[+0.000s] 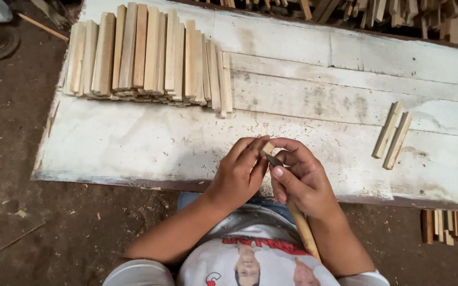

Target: Using a small hand-held blade to carve and shape the ends of thin wooden slats on a workshop table.

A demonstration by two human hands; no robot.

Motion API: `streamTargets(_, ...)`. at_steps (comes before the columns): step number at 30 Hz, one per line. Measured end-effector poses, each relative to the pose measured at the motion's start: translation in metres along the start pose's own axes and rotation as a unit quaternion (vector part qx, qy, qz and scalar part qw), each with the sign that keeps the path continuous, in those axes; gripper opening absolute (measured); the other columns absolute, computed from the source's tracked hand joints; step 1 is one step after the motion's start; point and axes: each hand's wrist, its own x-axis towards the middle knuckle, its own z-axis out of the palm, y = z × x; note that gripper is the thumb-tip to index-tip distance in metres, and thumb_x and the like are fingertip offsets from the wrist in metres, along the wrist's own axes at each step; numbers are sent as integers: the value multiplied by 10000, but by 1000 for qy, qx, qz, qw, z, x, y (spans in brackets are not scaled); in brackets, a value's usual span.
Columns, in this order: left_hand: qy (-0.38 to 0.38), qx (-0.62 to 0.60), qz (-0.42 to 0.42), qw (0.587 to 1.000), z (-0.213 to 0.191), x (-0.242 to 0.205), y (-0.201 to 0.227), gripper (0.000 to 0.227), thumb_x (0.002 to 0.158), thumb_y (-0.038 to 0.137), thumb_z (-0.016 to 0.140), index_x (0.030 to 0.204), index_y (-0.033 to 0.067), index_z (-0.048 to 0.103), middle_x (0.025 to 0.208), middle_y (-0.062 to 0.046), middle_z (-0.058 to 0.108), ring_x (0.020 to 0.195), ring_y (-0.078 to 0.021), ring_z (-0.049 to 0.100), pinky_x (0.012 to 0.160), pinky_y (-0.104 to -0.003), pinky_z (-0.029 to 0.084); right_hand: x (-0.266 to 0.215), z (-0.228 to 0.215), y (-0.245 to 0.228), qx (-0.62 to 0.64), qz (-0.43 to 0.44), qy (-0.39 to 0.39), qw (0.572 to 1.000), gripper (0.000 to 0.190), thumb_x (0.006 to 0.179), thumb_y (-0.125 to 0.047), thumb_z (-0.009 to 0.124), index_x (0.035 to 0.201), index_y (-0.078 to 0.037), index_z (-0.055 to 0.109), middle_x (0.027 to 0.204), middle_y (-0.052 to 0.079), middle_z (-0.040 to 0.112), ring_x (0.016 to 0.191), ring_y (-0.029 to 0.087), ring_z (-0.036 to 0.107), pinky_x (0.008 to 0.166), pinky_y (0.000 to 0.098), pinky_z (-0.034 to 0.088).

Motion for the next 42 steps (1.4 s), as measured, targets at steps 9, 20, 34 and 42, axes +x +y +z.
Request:
streamTargets(9,-25,47,30,998,2,-5,3,301,1004,-10,606,1283,-122,628,1057,-235,656,834,-369,722,643,-423,638,-3,-14,11,4,-1,3,1000,371,958,73,528,1328,92,535,705,160,529,378,154,515,324,304,483)
streamTargets(20,-31,-281,-122,952,2,-19,-11,313,1096,194,505,1213,-62,643,858,-143,571,720,-202,605,615,-364,562,-11,-45,27,140,1,23,990,349,993,-9,518,1338,42,528,731,129,448,457,123,451,334,253,454)
streamTargets(34,-16,-354,-205,912,18,-37,-34,221,1040,214,643,964,10,606,593,-105,572,566,-106,529,501,-271,444,-10,-10,38,147,55,-18,987,457,953,20,540,1390,108,442,718,160,514,403,103,481,298,250,458)
streamTargets(42,25,-411,-251,876,31,-44,-30,183,1004,170,652,937,3,616,591,-67,494,525,-120,564,469,-239,495,-11,-16,34,91,27,-15,995,350,947,96,526,1295,112,561,664,188,553,373,148,504,289,295,479)
